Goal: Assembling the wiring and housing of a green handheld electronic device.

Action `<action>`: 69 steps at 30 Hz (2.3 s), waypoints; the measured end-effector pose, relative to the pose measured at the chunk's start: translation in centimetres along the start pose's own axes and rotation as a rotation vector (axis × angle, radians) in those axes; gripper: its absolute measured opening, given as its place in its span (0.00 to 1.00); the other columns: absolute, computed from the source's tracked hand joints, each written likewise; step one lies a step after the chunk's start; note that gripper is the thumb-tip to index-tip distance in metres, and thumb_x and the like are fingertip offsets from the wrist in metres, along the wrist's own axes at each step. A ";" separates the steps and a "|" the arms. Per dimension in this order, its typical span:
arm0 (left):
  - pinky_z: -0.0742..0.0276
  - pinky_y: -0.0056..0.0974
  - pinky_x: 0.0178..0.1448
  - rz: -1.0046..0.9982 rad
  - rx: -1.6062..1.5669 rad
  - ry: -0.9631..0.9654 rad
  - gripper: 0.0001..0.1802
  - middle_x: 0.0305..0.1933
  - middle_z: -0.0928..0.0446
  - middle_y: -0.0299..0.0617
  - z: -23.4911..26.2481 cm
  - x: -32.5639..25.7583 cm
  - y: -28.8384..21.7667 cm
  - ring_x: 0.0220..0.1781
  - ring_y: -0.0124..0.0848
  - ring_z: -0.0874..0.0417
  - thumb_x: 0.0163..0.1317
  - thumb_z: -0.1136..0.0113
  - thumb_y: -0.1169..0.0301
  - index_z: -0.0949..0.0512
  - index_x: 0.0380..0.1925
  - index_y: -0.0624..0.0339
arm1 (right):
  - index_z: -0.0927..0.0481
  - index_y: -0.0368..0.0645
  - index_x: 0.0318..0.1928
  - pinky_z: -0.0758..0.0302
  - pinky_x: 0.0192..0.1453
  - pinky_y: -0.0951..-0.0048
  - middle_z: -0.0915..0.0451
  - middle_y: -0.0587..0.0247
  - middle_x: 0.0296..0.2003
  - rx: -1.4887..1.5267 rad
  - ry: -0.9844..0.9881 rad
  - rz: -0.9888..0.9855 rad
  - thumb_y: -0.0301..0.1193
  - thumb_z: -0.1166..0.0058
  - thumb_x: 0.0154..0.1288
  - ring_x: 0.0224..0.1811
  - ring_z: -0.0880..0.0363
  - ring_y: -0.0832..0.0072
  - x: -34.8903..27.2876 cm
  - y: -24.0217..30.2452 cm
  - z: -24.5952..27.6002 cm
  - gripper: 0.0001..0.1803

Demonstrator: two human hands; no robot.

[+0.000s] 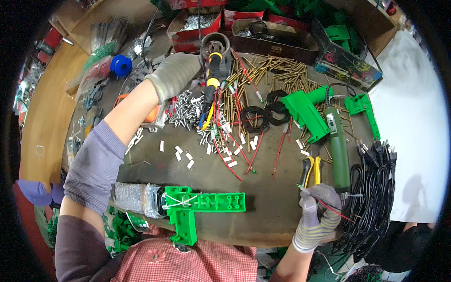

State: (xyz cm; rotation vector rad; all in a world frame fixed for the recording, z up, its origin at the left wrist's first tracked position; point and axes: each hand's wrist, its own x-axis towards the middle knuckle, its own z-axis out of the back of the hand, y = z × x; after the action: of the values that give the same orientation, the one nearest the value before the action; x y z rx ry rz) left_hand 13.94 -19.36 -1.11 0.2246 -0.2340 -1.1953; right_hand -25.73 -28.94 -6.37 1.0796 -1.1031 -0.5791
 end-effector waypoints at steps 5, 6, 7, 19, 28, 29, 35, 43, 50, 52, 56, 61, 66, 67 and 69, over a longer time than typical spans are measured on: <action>0.17 0.48 0.41 -0.088 0.078 -0.070 0.07 0.29 0.16 0.52 -1.6 0.8 -0.8 0.35 0.48 0.12 0.58 0.41 0.70 0.16 0.27 0.60 | 0.20 0.37 0.39 0.31 0.29 0.80 0.22 0.61 0.32 -0.007 -0.011 -0.038 0.23 0.34 0.59 0.26 0.26 0.80 -0.2 0.3 -1.1 0.09; 0.17 0.48 0.40 -0.104 0.100 -0.084 0.09 0.29 0.16 0.52 -1.6 0.8 -0.9 0.34 0.48 0.12 0.59 0.42 0.69 0.16 0.27 0.60 | 0.20 0.37 0.39 0.31 0.29 0.80 0.21 0.61 0.32 0.028 -0.041 -0.083 0.22 0.34 0.59 0.26 0.27 0.80 -0.3 0.5 -1.5 0.09; 0.17 0.47 0.38 -0.153 0.164 -0.112 0.10 0.29 0.15 0.51 -1.5 0.6 -1.0 0.33 0.47 0.12 0.60 0.43 0.68 0.15 0.28 0.59 | 0.19 0.38 0.39 0.29 0.32 0.77 0.21 0.60 0.32 0.038 0.001 -0.143 0.23 0.35 0.59 0.28 0.25 0.78 -0.5 0.9 -1.5 0.08; 0.23 0.48 0.47 -0.145 -0.334 -0.455 0.05 0.30 0.19 0.43 3.9 -11.3 -3.1 0.38 0.45 0.15 0.59 0.39 0.72 0.18 0.35 0.54 | 0.17 0.43 0.36 0.23 0.41 0.64 0.17 0.60 0.32 -0.212 0.901 0.269 0.27 0.32 0.56 0.34 0.19 0.60 -0.8 6.6 -11.9 0.08; 0.23 0.43 0.49 0.053 -0.977 -0.788 0.11 0.40 0.17 0.40 0.9 -19.3 -6.7 0.40 0.43 0.17 0.56 0.37 0.75 0.20 0.40 0.54 | 0.19 0.49 0.33 0.25 0.39 0.59 0.21 0.64 0.33 -0.570 1.109 0.574 0.30 0.31 0.49 0.35 0.21 0.61 -1.8 6.8 -13.7 0.11; 0.22 0.42 0.49 0.074 -1.097 -0.723 0.11 0.41 0.17 0.41 0.5 -19.4 -6.9 0.41 0.42 0.17 0.56 0.36 0.74 0.19 0.40 0.54 | 0.18 0.49 0.33 0.25 0.39 0.59 0.21 0.66 0.32 -0.543 1.107 0.575 0.31 0.30 0.47 0.36 0.21 0.62 -1.7 6.8 -13.7 0.11; 0.20 0.42 0.47 0.160 -1.231 -0.722 0.11 0.43 0.16 0.40 0.2 -19.3 -6.9 0.43 0.40 0.15 0.58 0.33 0.70 0.16 0.41 0.53 | 0.17 0.49 0.34 0.25 0.39 0.59 0.21 0.65 0.34 -0.582 1.130 0.540 0.31 0.30 0.47 0.36 0.22 0.61 -1.7 6.7 -13.5 0.12; 0.20 0.43 0.46 0.134 -1.174 -0.668 0.17 0.43 0.16 0.43 -0.1 -19.2 -6.7 0.45 0.43 0.15 0.60 0.34 0.69 0.16 0.51 0.50 | 0.15 0.47 0.29 0.26 0.43 0.60 0.20 0.63 0.35 -0.773 1.157 0.503 0.33 0.33 0.48 0.41 0.22 0.59 -2.5 7.8 -14.3 0.07; 0.20 0.47 0.48 0.086 -1.277 -0.402 0.32 0.44 0.17 0.48 -0.7 -19.4 -7.4 0.43 0.48 0.16 0.60 0.39 0.74 0.27 0.67 0.50 | 0.15 0.45 0.39 0.23 0.40 0.66 0.20 0.64 0.34 -0.305 1.117 0.084 0.26 0.30 0.51 0.39 0.19 0.65 0.7 7.2 -13.3 0.12; 0.20 0.47 0.49 0.061 -1.232 -0.332 0.35 0.46 0.18 0.49 0.7 -19.8 -7.4 0.43 0.49 0.15 0.60 0.40 0.76 0.32 0.70 0.50 | 0.15 0.43 0.43 0.22 0.41 0.66 0.19 0.62 0.34 -0.260 0.799 0.245 0.26 0.29 0.52 0.36 0.19 0.64 0.9 7.8 -14.0 0.16; 0.20 0.47 0.49 0.020 -1.288 -0.375 0.36 0.44 0.18 0.49 2.8 -19.8 -7.9 0.44 0.50 0.16 0.58 0.40 0.77 0.31 0.69 0.52 | 0.17 0.43 0.40 0.25 0.37 0.57 0.22 0.61 0.32 -0.552 0.964 0.817 0.29 0.32 0.49 0.34 0.22 0.59 2.2 8.3 -15.2 0.15; 0.21 0.44 0.45 0.089 -1.206 -0.251 0.34 0.35 0.19 0.44 4.2 -22.0 -6.5 0.38 0.45 0.16 0.57 0.39 0.78 0.30 0.68 0.52 | 0.18 0.46 0.35 0.27 0.36 0.57 0.24 0.61 0.32 -0.718 0.812 0.968 0.29 0.34 0.49 0.35 0.23 0.58 2.9 7.1 -14.2 0.11; 0.22 0.42 0.40 0.093 -1.143 -0.248 0.33 0.29 0.20 0.41 4.1 -25.5 -6.3 0.32 0.41 0.17 0.58 0.40 0.76 0.28 0.67 0.52 | 0.20 0.44 0.39 0.29 0.41 0.61 0.24 0.55 0.34 -0.864 0.628 0.895 0.24 0.40 0.55 0.37 0.26 0.57 2.2 5.6 -10.9 0.09; 0.22 0.42 0.40 0.098 -1.271 -0.089 0.32 0.29 0.21 0.41 5.1 -26.0 -5.3 0.32 0.41 0.18 0.57 0.38 0.75 0.26 0.65 0.52 | 0.21 0.43 0.39 0.29 0.41 0.64 0.24 0.57 0.34 -0.755 0.595 0.636 0.26 0.40 0.59 0.36 0.27 0.62 2.7 4.7 -9.6 0.07; 0.24 0.44 0.42 -0.019 -1.427 -0.090 0.25 0.32 0.21 0.41 3.9 -27.7 -4.8 0.34 0.42 0.19 0.53 0.33 0.71 0.19 0.55 0.52 | 0.23 0.41 0.40 0.29 0.37 0.70 0.24 0.66 0.31 -0.526 0.517 -0.089 0.30 0.41 0.68 0.30 0.30 0.75 1.4 6.4 -7.5 0.07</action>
State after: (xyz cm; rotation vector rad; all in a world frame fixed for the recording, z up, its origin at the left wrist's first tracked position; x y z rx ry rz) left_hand -1.15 4.65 -0.53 -1.0702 0.5646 -1.1388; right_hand -19.10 -24.57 -0.41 0.7528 -0.4165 -0.5740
